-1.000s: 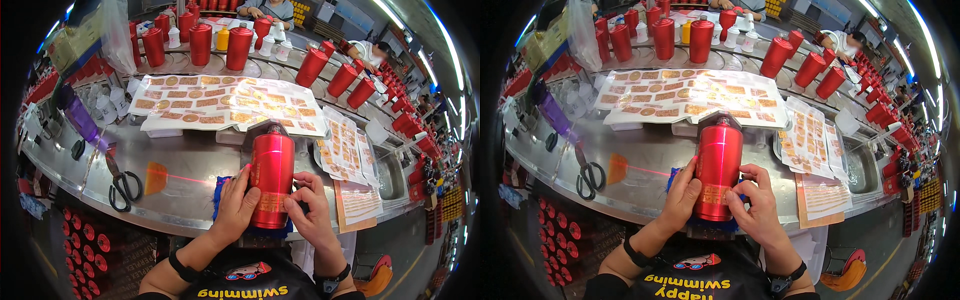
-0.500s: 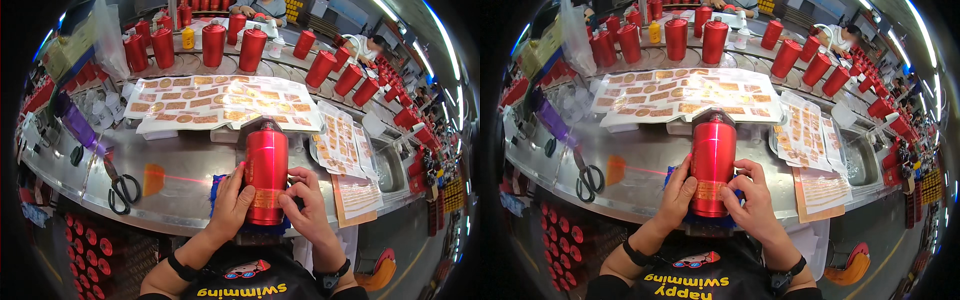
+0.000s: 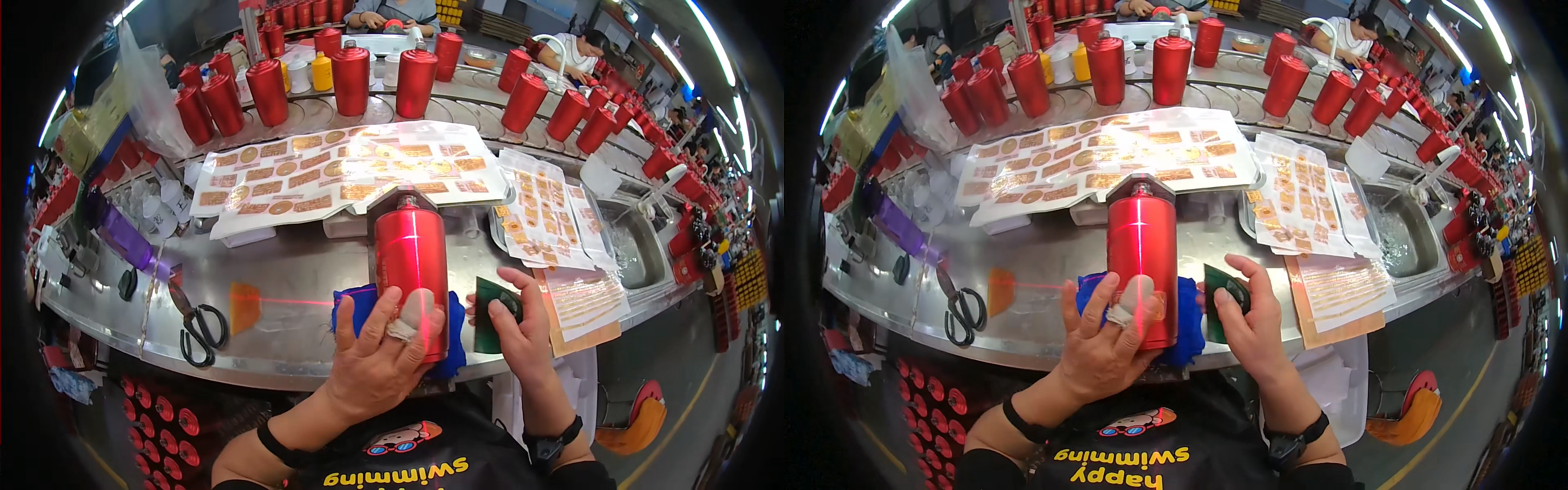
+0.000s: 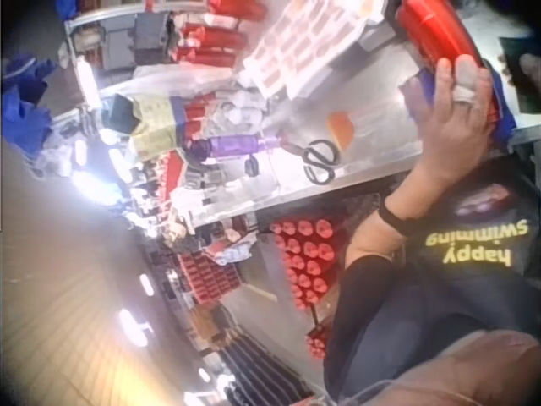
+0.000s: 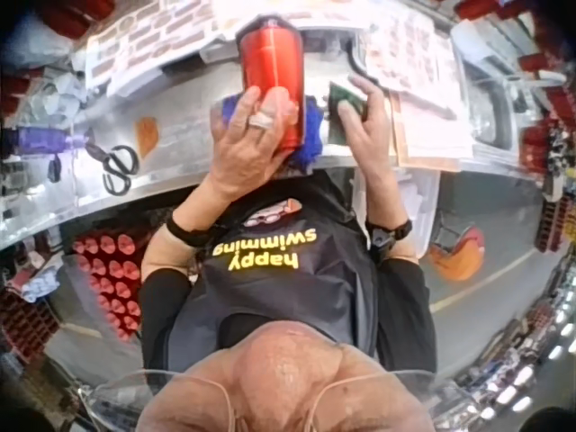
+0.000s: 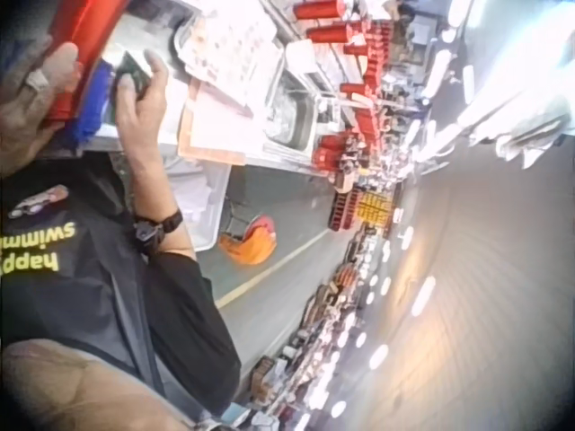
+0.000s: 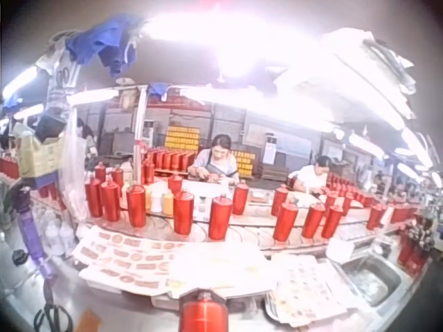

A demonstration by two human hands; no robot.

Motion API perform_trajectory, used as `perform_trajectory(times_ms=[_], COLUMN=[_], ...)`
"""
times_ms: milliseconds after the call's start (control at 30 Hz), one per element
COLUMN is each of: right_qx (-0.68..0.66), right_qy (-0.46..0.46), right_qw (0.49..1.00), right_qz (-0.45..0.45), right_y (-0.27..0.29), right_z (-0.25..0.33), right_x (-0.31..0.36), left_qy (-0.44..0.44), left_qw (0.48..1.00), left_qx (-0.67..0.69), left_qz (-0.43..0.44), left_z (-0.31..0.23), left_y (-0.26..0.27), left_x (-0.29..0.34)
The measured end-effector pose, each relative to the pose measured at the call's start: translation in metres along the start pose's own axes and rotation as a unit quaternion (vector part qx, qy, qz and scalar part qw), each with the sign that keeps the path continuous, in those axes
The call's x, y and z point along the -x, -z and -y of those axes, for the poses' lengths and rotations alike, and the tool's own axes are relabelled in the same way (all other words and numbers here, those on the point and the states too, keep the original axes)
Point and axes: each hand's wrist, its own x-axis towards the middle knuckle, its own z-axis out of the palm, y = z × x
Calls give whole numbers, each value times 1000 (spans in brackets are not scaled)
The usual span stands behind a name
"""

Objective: The person applies labels to a red bottle by hand, smoothing them with a scraper and a cloth. They pick up labels from a sheet, align them on the bottle, and press them down before setting the bottle aside to repeat the process.

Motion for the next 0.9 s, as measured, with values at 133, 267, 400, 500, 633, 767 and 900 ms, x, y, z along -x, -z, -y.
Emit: perform_trajectory(times_ms=[133,267,400,500,633,767,900], right_qx=[31,-1,13,90,134,93,58], right_qy=[34,29,15,32,80,87,64], right_qw=[999,1000,999,984,988,991,996], right_qz=[-30,0,45,152,10,34,6], right_y=[1,1,-13,-13,-2,-5,0], right_z=[-6,-8,-7,-3,-17,-14,-19], right_x=[-2,-10,-14,-13,-27,-16,-17], left_qy=[-97,-128,44,96,14,-68,-96], left_qw=[990,989,994,983,999,994,991], left_qx=[-102,-66,89,130,10,-50,-71], left_qz=[14,42,-39,-91,34,62,63], left_z=[-5,-5,3,7,10,7,1], left_y=[0,-2,-11,-18,1,8,0], left_x=[-13,-18,8,21,6,-13,-17])
